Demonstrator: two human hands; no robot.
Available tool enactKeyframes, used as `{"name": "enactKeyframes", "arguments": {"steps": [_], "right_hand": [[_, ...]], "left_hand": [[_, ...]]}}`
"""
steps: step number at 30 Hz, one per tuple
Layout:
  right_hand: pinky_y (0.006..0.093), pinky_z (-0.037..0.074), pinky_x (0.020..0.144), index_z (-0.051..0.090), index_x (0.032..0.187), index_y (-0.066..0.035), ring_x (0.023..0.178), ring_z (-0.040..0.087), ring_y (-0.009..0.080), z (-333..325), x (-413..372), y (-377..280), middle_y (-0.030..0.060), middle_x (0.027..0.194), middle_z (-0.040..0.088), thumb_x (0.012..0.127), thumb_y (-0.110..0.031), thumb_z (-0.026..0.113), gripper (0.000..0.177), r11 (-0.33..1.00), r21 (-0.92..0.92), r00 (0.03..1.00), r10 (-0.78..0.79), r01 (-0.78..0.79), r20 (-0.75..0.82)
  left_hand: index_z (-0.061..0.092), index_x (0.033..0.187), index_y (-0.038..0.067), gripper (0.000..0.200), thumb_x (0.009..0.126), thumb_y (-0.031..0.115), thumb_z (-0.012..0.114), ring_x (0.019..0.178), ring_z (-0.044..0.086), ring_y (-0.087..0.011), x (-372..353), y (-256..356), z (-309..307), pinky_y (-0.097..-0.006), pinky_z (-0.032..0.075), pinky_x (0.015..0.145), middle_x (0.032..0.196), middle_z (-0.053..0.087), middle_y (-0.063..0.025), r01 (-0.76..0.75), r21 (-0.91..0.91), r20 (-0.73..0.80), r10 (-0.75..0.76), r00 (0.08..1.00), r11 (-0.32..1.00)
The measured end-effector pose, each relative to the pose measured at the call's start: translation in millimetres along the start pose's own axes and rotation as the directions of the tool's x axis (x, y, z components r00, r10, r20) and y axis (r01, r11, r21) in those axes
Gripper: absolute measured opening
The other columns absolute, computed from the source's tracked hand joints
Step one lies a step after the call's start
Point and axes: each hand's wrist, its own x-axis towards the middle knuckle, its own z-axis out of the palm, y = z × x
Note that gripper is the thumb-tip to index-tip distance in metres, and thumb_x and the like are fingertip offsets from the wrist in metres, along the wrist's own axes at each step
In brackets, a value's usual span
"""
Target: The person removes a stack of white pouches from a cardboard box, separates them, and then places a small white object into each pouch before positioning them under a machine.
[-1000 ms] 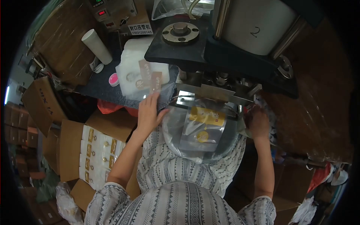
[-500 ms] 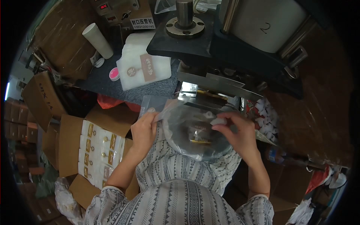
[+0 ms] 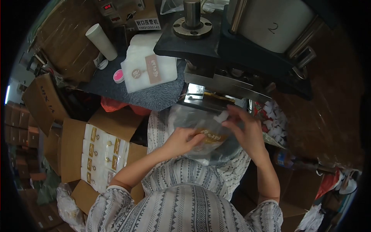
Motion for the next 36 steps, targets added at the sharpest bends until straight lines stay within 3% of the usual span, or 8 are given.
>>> {"name": "enactKeyframes", "arguments": {"steps": [7, 10, 15, 16, 19, 21, 28, 36], "right_hand": [[0.0338, 0.050, 0.062, 0.064, 0.101, 0.000, 0.073, 0.065, 0.0246, -31, -16, 21, 0.0129, 0.085, 0.066, 0.079, -0.012, 0.072, 0.027, 0.987, -0.151, 0.993, 0.033, -0.049, -0.109], [0.0370, 0.049, 0.063, 0.064, 0.101, -0.002, 0.071, 0.063, 0.0261, -41, -23, 36, 0.0124, 0.082, 0.066, 0.080, -0.013, 0.070, 0.024, 0.933, -0.288, 0.961, 0.152, -0.217, -0.231], [0.0431, 0.049, 0.075, 0.060, 0.109, -0.004, 0.089, 0.060, 0.0372, -65, -43, 71, 0.0167, 0.097, 0.063, 0.082, -0.013, 0.063, 0.029, 0.566, -0.741, 0.930, 0.169, -0.362, -0.326], [0.0431, 0.049, 0.075, 0.060, 0.109, -0.004, 0.089, 0.060, 0.0372, -63, -41, 77, 0.0167, 0.097, 0.063, 0.082, -0.013, 0.063, 0.029, 0.565, -0.741, 0.930, 0.173, -0.364, -0.325], [0.0444, 0.049, 0.076, 0.058, 0.108, -0.006, 0.091, 0.060, 0.0386, -59, -33, 86, 0.0181, 0.101, 0.061, 0.082, -0.013, 0.061, 0.028, 0.497, -0.746, 0.889, 0.352, -0.443, -0.293], [0.0459, 0.048, 0.077, 0.059, 0.103, -0.005, 0.093, 0.059, 0.0401, -61, -31, 86, 0.0196, 0.106, 0.058, 0.081, -0.009, 0.060, 0.023, 0.572, -0.698, 0.899, 0.343, -0.430, -0.272], [0.0462, 0.049, 0.080, 0.062, 0.102, -0.004, 0.096, 0.060, 0.0394, -57, -22, 94, 0.0176, 0.107, 0.058, 0.078, -0.005, 0.062, 0.024, 0.674, -0.631, 0.923, 0.278, -0.384, -0.265], [0.0357, 0.050, 0.070, 0.063, 0.101, 0.002, 0.079, 0.064, 0.0291, -61, -21, 67, 0.0162, 0.093, 0.062, 0.080, -0.003, 0.061, 0.022, 0.806, -0.492, 0.934, 0.198, -0.328, -0.299]], "left_hand": [[0.066, 0.092, 0.003, 0.024, 0.090, 0.027, 0.062, 0.062, 0.052, -0.0057, 55, 5, 7, -0.0217, 0.042, 0.058, 0.072, 0.060, 0.0011, 0.388, -0.684, 0.148, -0.403, 0.903, 0.618], [0.066, 0.092, 0.003, 0.024, 0.091, 0.027, 0.061, 0.066, 0.054, -0.0060, 52, 3, 5, -0.0213, 0.043, 0.059, 0.074, 0.062, 0.0004, 0.320, -0.695, 0.147, -0.308, 0.940, 0.644], [0.059, 0.116, 0.004, 0.034, 0.093, 0.028, 0.054, 0.091, 0.063, -0.0232, 86, -32, -115, -0.0339, 0.050, 0.074, 0.104, 0.064, -0.0091, 0.263, -0.087, -0.337, -0.277, 0.900, 0.961], [0.056, 0.121, 0.006, 0.037, 0.093, 0.029, 0.053, 0.103, 0.060, -0.0292, 101, -37, -135, -0.0396, 0.049, 0.083, 0.115, 0.061, -0.0119, 0.343, 0.217, -0.569, -0.167, 0.805, 0.914], [0.049, 0.131, 0.009, 0.044, 0.093, 0.031, 0.049, 0.127, 0.040, -0.0377, 143, -111, -141, -0.0490, 0.032, 0.103, 0.137, 0.045, -0.0144, 0.285, 0.760, -0.553, 0.352, 0.755, 0.584], [0.045, 0.135, 0.010, 0.047, 0.093, 0.031, 0.048, 0.137, 0.024, -0.0386, 142, -111, -130, -0.0538, 0.013, 0.110, 0.145, 0.034, -0.0143, 0.309, 0.757, -0.468, 0.147, 0.871, 0.576], [0.045, 0.135, 0.010, 0.051, 0.092, 0.035, 0.049, 0.138, 0.022, -0.0383, 98, -118, -112, -0.0581, 0.009, 0.109, 0.145, 0.034, -0.0172, 0.015, 0.661, -0.382, 0.319, 0.867, 0.750], [0.055, 0.121, 0.008, 0.038, 0.084, 0.012, 0.061, 0.119, 0.047, -0.0355, -7, -79, -64, -0.0467, 0.037, 0.096, 0.128, 0.050, -0.0186, 0.079, 0.720, -0.397, 0.316, 0.861, 0.689]]}}
